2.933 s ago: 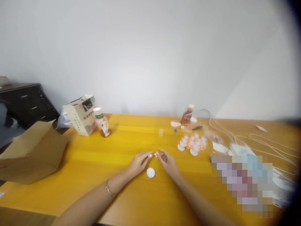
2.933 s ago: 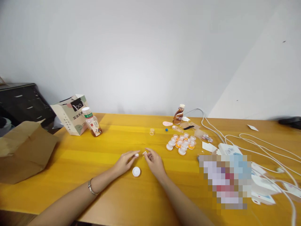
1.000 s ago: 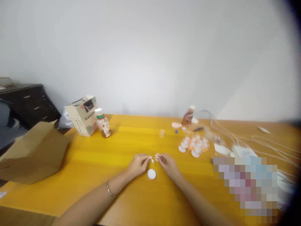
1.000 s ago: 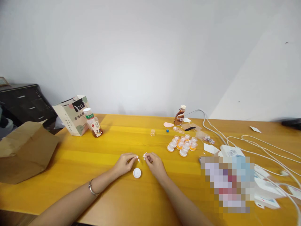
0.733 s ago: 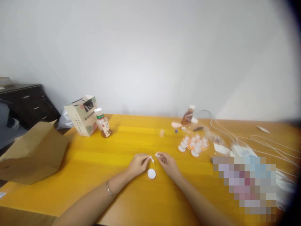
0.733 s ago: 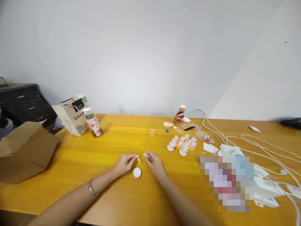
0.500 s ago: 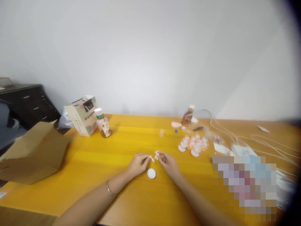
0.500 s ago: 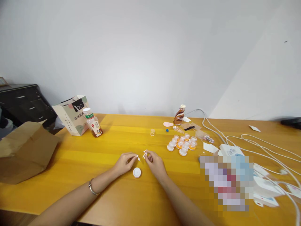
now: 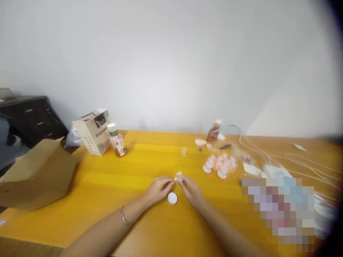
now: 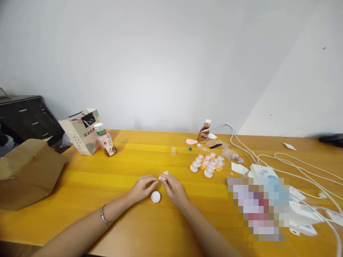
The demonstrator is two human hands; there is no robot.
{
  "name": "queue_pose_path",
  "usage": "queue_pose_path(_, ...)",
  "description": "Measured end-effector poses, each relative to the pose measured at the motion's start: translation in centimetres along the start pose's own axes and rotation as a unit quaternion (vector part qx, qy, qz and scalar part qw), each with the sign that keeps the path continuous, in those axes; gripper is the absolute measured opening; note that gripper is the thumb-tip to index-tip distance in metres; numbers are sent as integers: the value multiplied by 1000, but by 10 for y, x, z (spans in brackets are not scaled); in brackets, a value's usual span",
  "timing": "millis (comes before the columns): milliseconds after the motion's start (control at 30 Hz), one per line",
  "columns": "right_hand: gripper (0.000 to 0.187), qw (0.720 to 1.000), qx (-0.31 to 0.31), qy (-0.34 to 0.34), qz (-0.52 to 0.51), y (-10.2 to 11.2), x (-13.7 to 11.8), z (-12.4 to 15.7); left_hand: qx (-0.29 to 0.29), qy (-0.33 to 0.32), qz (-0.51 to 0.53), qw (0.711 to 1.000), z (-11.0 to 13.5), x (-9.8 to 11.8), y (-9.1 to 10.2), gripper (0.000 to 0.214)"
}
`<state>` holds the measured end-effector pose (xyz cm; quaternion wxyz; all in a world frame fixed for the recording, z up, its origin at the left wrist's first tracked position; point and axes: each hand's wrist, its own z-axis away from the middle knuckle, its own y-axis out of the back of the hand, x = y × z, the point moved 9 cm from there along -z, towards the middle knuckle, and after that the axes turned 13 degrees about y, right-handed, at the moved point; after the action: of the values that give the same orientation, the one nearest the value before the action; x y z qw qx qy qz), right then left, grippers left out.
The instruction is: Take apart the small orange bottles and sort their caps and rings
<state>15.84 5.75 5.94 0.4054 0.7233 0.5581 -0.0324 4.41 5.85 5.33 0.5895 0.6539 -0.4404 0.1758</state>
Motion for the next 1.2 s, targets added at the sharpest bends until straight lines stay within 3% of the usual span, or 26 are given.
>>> queue_pose_path(267, 21, 989, 40, -123, 74, 41, 66, 8, -19, -36, -40, 998, 2, 4, 1, 27)
queue_pose_path(433, 20, 975, 34, -199, 96, 49, 97, 21, -60, -81, -81, 992, 7, 13, -1, 28)
queue_pose_path(600, 20, 977, 4, -194, 86, 43, 96, 19, -122, -137, -81, 980, 12, 21, 2, 28)
queue_pose_path(833, 23, 984, 0, -152, 96, 41, 98, 14, -165, -187, -88, 964, 18, 28, -1, 62)
queue_pose_path(1067, 31, 975, 19, -201, 96, 44, 103, 22, -184, -181, -110, 960, 18, 23, -13, 45)
queue_pose_path(1200, 36, 972, 110, -207, 35, 55, 100, 20, -186, -176, -104, 961, 18, 22, -12, 38)
